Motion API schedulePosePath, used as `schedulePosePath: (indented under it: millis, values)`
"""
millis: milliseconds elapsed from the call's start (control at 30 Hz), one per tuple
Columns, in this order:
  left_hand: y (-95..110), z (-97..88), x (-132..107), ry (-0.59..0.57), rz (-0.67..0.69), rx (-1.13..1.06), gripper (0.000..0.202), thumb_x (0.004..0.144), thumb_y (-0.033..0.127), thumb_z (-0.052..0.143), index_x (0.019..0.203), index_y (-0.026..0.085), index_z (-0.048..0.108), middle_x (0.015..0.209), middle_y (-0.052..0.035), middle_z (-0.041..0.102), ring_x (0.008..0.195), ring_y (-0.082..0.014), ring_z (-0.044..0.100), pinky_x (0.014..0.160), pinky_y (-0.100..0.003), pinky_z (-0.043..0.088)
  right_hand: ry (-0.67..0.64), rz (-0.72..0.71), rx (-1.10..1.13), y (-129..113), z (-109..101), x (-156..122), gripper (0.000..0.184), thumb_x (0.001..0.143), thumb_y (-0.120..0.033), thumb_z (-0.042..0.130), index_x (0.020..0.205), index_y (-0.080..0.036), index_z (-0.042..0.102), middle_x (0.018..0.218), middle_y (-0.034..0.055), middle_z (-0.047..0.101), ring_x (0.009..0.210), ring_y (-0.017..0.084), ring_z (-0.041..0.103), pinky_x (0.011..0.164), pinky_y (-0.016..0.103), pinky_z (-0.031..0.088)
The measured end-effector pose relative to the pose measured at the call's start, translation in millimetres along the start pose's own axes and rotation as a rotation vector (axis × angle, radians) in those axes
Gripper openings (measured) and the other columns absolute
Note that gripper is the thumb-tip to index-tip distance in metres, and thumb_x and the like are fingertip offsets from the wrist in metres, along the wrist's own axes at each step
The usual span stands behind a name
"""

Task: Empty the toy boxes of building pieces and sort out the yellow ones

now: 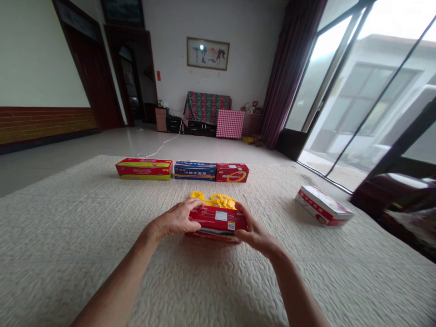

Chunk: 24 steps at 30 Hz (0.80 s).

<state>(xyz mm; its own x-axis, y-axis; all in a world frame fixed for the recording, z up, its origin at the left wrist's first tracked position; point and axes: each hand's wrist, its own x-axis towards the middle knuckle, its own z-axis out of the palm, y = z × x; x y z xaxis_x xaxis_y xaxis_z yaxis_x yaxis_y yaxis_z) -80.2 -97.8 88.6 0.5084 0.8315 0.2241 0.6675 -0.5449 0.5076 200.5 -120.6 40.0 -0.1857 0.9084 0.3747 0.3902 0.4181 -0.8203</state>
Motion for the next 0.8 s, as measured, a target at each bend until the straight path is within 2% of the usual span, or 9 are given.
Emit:
schedulePosePath:
  millis: [100, 200, 367, 567, 633, 800]
  values:
    - [0.7, 2.3, 0.2, 0.016, 0.006, 0.049, 0.049, 0.066, 0.025, 0.062, 0.115, 0.021, 0.062, 0.115, -0.0067, 0.065, 0.098, -0.0238, 0.064, 0.083, -0.031, 0.051, -0.081, 0.075, 0.057, 3.2, 0.7, 3.3, 0.072, 0.067, -0.015, 0.058, 0.137, -0.025, 0.048, 0.131, 0.0117, 0.057, 0.103, 0.024, 0.063, 0.078, 0.037, 0.057]
    - [2.3, 2.7, 1.5, 0.025, -0.005, 0.064, 0.046, 0.067, 0.027, 0.062, 0.112, 0.020, 0.063, 0.114, -0.0073, 0.065, 0.099, -0.0246, 0.064, 0.084, -0.032, 0.051, -0.038, 0.082, 0.046, 1.9, -0.3, 5.7, 0.065, 0.068, -0.016, 0.059, 0.132, -0.026, 0.052, 0.122, 0.0099, 0.060, 0.098, 0.024, 0.064, 0.076, 0.038, 0.057]
    - [2.7, 2.6, 3.5, 0.024, 0.010, 0.051, 0.045, 0.070, 0.026, 0.059, 0.114, 0.018, 0.063, 0.119, -0.0081, 0.064, 0.107, -0.0252, 0.062, 0.091, -0.033, 0.051, -0.037, 0.106, -0.050, -8.6, -1.5, 5.6, 0.056, 0.072, -0.021, 0.060, 0.127, -0.023, 0.055, 0.115, 0.0088, 0.063, 0.097, 0.024, 0.064, 0.083, 0.042, 0.056]
    - [-3.3, 9.4, 2.8, 0.002, 0.037, 0.137, 0.060, 0.068, 0.021, 0.058, 0.128, 0.016, 0.056, 0.135, -0.0123, 0.056, 0.125, -0.0282, 0.053, 0.105, -0.038, 0.043, -0.065, -0.020, -0.137, -13.2, -3.0, 3.2, 0.059, 0.070, -0.016, 0.058, 0.128, -0.024, 0.054, 0.130, 0.0111, 0.054, 0.112, 0.026, 0.057, 0.090, 0.043, 0.053]
    - [-4.6, 11.5, 3.0, 0.017, 0.046, 0.155, 0.062, 0.068, 0.020, 0.057, 0.130, 0.017, 0.056, 0.136, -0.0119, 0.056, 0.125, -0.0276, 0.053, 0.106, -0.038, 0.043, -0.096, -0.028, -0.135, -12.1, -4.8, 2.9, 0.061, 0.070, -0.016, 0.059, 0.130, -0.025, 0.052, 0.132, 0.0110, 0.052, 0.114, 0.026, 0.056, 0.093, 0.043, 0.052]
    - [-4.9, 10.0, 5.3, 0.019, 0.083, 0.121, 0.059, 0.069, 0.019, 0.056, 0.128, 0.019, 0.059, 0.131, -0.0089, 0.062, 0.119, -0.0263, 0.058, 0.103, -0.038, 0.045, -0.083, 0.067, -0.149, -11.8, -3.5, 4.7, 0.059, 0.072, -0.017, 0.058, 0.130, -0.023, 0.052, 0.121, 0.0118, 0.056, 0.104, 0.026, 0.060, 0.086, 0.043, 0.055]
